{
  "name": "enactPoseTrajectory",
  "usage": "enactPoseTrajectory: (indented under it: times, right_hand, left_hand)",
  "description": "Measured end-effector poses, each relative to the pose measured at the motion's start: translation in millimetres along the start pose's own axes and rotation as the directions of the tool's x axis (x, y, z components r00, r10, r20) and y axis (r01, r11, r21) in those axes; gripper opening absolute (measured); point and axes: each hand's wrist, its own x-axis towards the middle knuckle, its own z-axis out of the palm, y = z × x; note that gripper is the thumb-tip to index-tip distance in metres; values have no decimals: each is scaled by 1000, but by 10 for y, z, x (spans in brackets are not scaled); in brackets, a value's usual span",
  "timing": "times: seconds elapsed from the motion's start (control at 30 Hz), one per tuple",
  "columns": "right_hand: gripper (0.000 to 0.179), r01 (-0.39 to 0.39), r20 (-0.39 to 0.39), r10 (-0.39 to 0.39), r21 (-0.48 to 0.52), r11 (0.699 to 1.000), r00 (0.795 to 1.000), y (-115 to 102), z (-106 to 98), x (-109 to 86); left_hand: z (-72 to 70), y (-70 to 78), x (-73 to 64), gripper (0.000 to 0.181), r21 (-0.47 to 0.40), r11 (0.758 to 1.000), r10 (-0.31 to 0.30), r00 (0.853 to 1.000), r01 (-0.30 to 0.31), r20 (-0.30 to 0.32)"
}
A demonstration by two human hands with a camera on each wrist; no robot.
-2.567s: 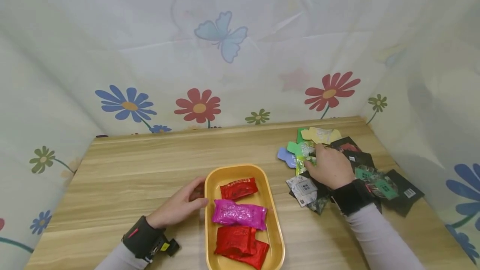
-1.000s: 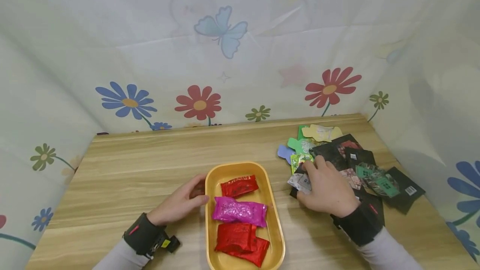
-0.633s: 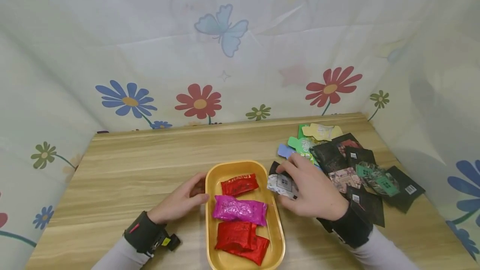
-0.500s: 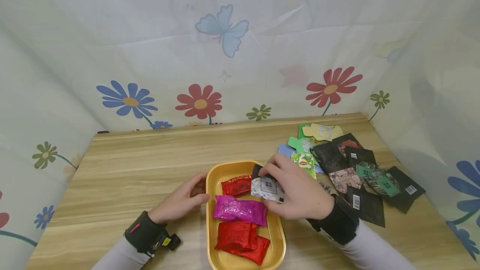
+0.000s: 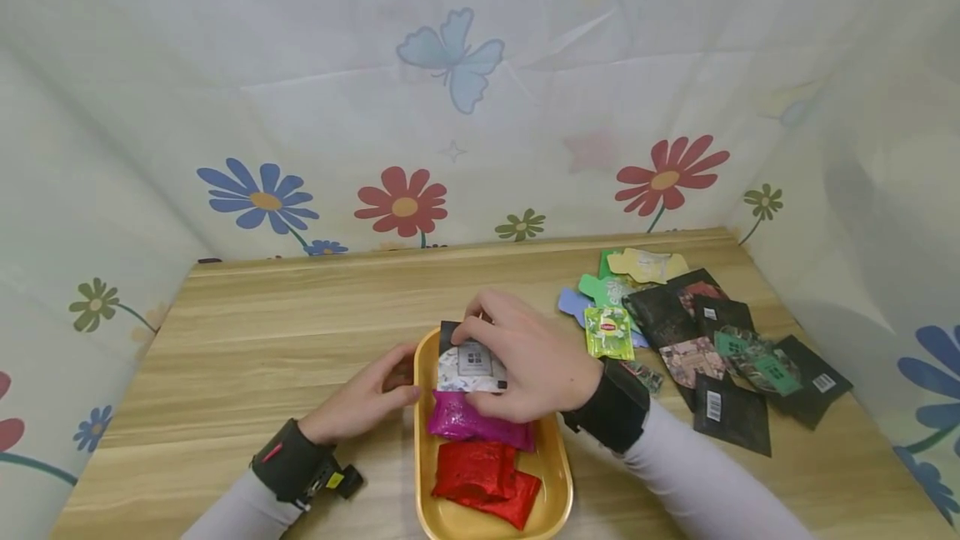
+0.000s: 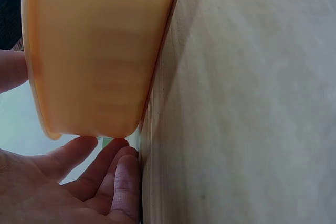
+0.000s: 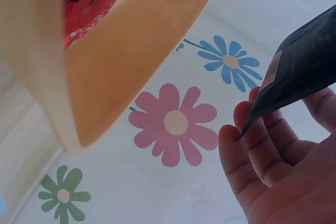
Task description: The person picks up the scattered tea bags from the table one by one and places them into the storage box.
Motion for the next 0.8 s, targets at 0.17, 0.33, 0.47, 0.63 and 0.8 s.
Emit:
enactPoseTrajectory:
  times: [0.17,0.33,0.47,0.63,0.8]
  right_hand:
    - [99,-58,179,72,-82,995,981,-9,48,-40]
    - [121,-144,229,164,-104,984,960,71,38,-191]
    - [109,-239,106,251,-119,964,962,251,-21,-366]
    - [90,-460,-86,451,-175,871,888,518,-41,-623]
    - [90,-574,-83,572,-223,788,816,712,6,-867]
  left_hand:
    - [4,-5,8,62,9,1000,19,1000,-19,3]
    - [21,-5,10,62,15,1000,13,1000,-13,-2]
    - [30,8,12,62,5,1000,12,1000,-12,0]
    - [26,21,11,61,12,1000,7,1000,-7,0]
    - [21,24,7,62,25,1000,-1,1000,1,-3]
